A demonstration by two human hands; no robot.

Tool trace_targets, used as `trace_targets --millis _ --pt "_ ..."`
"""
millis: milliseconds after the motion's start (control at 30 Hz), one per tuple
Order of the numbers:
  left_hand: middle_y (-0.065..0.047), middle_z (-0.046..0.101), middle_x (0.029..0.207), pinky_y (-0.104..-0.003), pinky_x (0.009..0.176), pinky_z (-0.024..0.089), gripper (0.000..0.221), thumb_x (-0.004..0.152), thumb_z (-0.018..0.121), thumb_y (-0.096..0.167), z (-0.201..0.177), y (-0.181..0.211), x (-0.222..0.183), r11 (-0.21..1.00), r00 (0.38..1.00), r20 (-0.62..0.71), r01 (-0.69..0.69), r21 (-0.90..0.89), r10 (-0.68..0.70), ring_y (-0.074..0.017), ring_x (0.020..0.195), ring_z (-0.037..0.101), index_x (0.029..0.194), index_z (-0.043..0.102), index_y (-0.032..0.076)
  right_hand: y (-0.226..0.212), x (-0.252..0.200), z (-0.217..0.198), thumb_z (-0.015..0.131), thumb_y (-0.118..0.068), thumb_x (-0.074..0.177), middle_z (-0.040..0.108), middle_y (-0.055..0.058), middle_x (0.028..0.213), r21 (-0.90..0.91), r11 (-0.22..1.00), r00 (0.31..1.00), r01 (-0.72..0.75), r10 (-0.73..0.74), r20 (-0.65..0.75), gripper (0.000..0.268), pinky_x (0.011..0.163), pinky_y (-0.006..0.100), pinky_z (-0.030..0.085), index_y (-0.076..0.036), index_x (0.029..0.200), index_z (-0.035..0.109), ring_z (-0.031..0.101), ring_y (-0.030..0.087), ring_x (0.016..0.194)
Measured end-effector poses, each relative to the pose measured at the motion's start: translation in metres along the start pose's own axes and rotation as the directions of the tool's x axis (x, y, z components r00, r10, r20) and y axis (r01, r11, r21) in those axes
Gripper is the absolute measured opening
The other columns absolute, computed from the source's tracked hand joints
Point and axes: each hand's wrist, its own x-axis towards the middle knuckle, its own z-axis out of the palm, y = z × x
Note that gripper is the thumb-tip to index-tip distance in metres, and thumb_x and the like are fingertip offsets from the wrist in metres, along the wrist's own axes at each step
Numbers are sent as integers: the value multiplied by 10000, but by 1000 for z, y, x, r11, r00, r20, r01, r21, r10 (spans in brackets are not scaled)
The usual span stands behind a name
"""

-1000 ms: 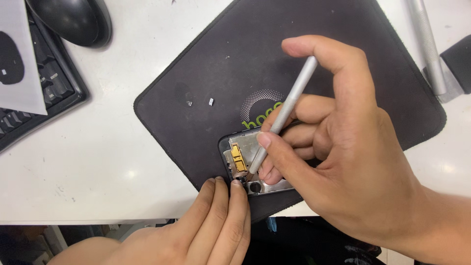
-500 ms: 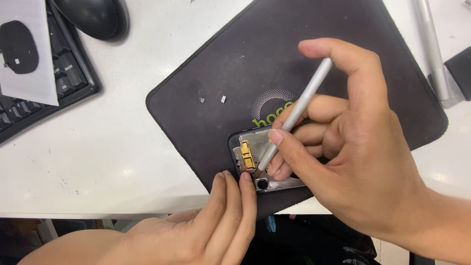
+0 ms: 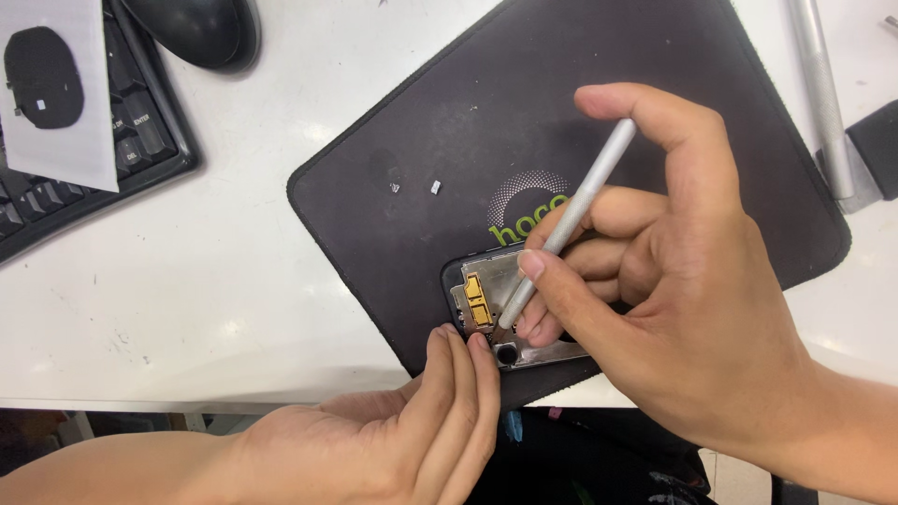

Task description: The person uses a precision screwdriver to adjust and secure small components on a disassembled smartphone frame. They then place a black glass back cover onto the frame to check alignment.

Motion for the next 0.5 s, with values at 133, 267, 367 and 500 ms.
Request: trace_targets --millis 133,267,367,500 --pt "-215 728 914 -346 796 614 162 788 677 -40 2 0 -1 1000 999 -29 20 -13 -20 -289 826 745 896 721 -152 0 0 0 612 26 972 736 124 896 -13 1000 1000 0 0 -1 687 619 221 651 -56 1488 166 797 102 715" --pt "-213 714 969 -352 828 609 188 789 647 -42 6 -3 -8 1000 997 -70 12 -26 -14 -289 865 738 926 717 -150 1 -1 -1 610 31 969 732 134 933 22 1000 1000 -9 10 -4 690 630 227 657 -61 1491 167 799 110 733" --pt "-210 715 1015 -354 838 610 211 785 628 -41 12 -6 -14 995 989 -138 41 -96 -54 -289 894 740 948 714 -143 1 -1 0 603 34 965 732 133 941 33 999 1000 -9 9 -4 696 653 232 662 -66 1496 163 806 113 743" --pt "-208 712 1039 -355 848 605 217 801 617 -55 15 -7 -16 990 975 -198 84 -111 -105 -289 921 733 973 712 -148 1 -1 1 605 46 962 726 134 945 0 1000 1000 -16 16 -5 708 657 245 664 -68 1498 157 810 126 741"
